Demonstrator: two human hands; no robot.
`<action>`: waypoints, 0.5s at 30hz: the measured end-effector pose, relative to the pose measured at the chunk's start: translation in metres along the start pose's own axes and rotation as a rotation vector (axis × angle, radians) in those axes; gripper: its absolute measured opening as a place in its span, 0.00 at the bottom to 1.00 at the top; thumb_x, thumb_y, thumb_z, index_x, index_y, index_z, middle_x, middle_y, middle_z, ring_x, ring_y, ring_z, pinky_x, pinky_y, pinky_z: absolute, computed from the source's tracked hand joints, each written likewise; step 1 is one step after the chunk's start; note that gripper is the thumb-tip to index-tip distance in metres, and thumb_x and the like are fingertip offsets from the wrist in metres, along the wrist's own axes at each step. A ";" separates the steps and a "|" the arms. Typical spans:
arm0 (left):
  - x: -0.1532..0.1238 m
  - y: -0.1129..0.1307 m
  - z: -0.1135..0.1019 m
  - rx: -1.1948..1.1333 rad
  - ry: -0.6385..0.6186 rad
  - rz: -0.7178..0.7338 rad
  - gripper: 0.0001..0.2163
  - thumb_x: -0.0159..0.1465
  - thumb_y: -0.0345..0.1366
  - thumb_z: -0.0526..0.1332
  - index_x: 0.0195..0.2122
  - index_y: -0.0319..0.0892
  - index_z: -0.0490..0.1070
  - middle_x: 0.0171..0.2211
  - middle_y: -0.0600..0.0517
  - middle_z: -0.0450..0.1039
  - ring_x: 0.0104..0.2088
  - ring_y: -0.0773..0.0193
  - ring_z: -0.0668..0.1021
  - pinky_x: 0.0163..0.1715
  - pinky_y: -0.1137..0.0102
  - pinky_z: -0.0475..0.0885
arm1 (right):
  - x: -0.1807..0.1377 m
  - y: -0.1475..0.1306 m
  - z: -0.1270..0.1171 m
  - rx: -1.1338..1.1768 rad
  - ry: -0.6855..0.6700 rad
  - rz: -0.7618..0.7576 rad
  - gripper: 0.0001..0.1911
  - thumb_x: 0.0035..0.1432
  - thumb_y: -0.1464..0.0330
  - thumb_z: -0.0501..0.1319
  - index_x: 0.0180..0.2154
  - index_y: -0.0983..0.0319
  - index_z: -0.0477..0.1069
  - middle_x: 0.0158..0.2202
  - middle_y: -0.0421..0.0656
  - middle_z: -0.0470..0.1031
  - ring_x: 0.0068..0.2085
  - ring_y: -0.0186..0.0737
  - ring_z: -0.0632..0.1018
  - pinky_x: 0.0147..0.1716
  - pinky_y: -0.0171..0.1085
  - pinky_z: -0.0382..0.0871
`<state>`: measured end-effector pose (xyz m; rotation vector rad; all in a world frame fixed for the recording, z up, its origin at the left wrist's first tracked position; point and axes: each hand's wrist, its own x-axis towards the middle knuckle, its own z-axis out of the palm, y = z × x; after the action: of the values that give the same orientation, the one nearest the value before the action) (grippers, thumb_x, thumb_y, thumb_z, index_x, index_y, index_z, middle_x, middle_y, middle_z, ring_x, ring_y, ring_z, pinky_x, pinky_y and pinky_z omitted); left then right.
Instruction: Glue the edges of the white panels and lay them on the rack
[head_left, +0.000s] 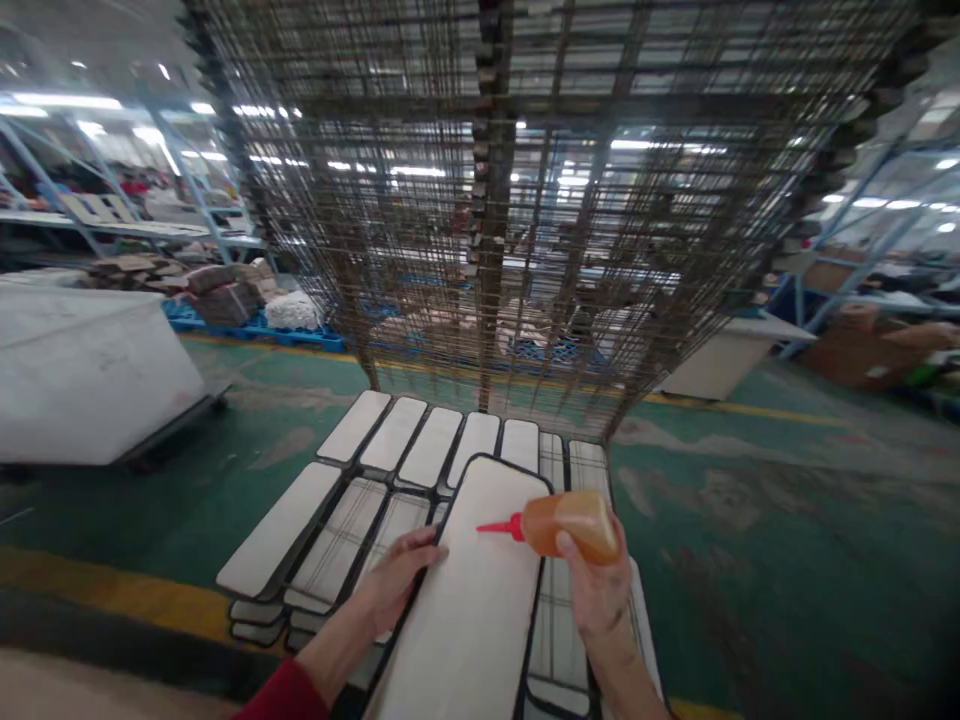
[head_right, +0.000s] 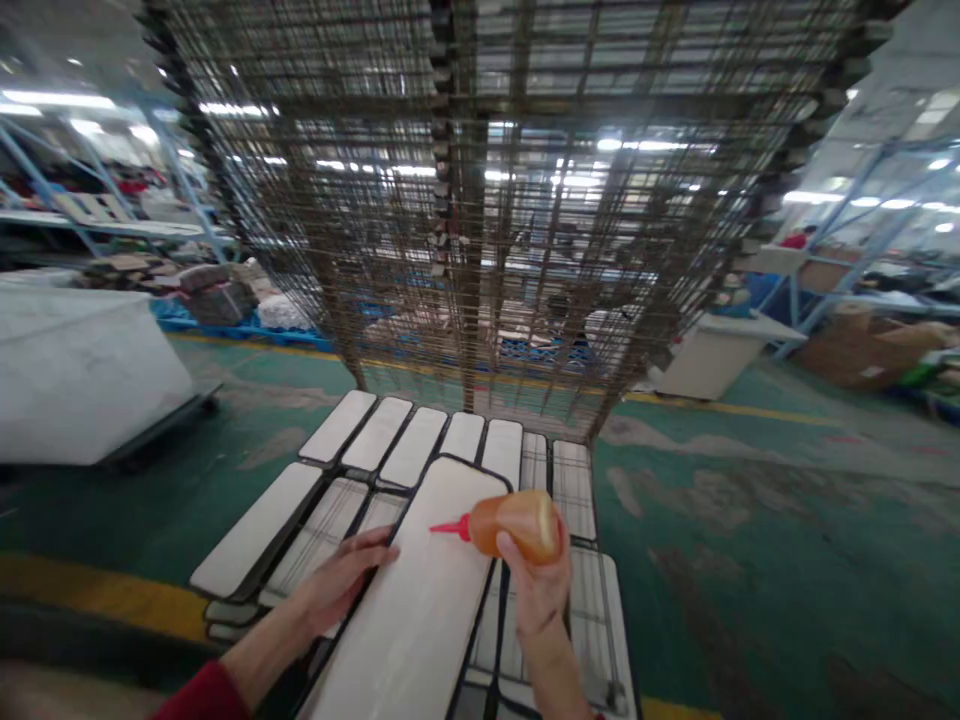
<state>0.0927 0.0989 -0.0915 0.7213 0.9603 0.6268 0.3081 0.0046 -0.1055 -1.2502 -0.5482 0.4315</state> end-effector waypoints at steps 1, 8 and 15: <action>0.004 -0.004 0.001 0.000 0.007 -0.016 0.17 0.43 0.32 0.71 0.35 0.38 0.74 0.29 0.50 0.79 0.29 0.62 0.78 0.32 0.71 0.71 | 0.001 0.000 0.001 -0.013 -0.009 0.004 0.39 0.37 0.58 0.73 0.51 0.63 0.64 0.43 0.48 0.75 0.39 0.46 0.78 0.40 0.42 0.75; 0.051 -0.037 0.004 0.013 0.312 -0.048 0.18 0.43 0.29 0.69 0.37 0.40 0.72 0.30 0.50 0.78 0.34 0.59 0.79 0.36 0.68 0.72 | -0.038 0.033 -0.044 0.123 0.056 0.245 0.35 0.34 0.56 0.75 0.45 0.64 0.70 0.35 0.48 0.78 0.34 0.49 0.79 0.33 0.40 0.76; 0.106 -0.122 0.048 0.024 0.205 0.011 0.14 0.42 0.35 0.70 0.31 0.42 0.74 0.27 0.52 0.78 0.32 0.58 0.79 0.36 0.68 0.72 | 0.055 0.042 -0.161 0.271 0.311 0.390 0.25 0.41 0.52 0.71 0.39 0.59 0.73 0.37 0.43 0.77 0.42 0.48 0.77 0.40 0.43 0.76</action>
<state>0.2007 0.0908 -0.2210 0.6928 1.1550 0.7093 0.4493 -0.0757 -0.1725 -1.1320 0.0238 0.6022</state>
